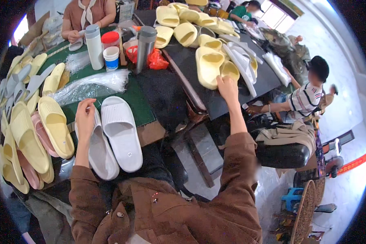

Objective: The person assembles plastic slippers by inserting a thin white strap into the sole using a needle-like tool. They handle multiple pairs of slippers in yellow and white, threading the strap through pre-punched holes and pulling it tight. The person then places the finished pairs into a plastic bag for packaging.

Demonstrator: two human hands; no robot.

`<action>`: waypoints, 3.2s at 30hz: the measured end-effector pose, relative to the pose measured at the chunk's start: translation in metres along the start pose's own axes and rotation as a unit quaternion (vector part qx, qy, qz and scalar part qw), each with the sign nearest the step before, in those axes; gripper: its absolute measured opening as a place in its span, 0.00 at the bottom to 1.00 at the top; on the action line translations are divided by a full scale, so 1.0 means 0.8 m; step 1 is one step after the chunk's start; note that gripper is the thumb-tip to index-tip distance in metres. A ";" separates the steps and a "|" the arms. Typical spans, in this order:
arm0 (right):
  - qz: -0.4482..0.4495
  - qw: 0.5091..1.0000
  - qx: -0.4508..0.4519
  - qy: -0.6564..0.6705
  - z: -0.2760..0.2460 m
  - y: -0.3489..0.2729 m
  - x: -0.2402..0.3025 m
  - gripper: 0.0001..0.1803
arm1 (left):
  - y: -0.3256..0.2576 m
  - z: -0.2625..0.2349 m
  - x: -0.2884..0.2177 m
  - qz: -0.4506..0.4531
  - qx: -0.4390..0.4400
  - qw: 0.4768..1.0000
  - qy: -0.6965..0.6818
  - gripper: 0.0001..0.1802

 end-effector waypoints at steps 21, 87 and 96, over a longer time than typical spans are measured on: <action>0.162 0.983 -0.085 0.029 0.034 0.067 -0.038 0.37 | 0.000 -0.004 0.001 0.012 -0.001 0.999 0.032 0.11; -0.042 0.998 0.041 0.019 -0.012 -0.043 0.055 0.27 | -0.140 0.007 -0.060 0.101 0.127 0.951 0.262 0.28; -0.022 0.997 0.059 0.055 0.003 -0.044 0.023 0.27 | -0.145 0.004 -0.057 0.129 0.093 0.954 0.254 0.29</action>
Point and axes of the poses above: each hand's wrist, its own y-axis towards the middle knuckle, its own z-axis out of the palm, x = y × z, the point moved 9 cm from there along y, towards the middle knuckle, and after that the axes turned 10 degrees about -x, right-handed, at the moved point
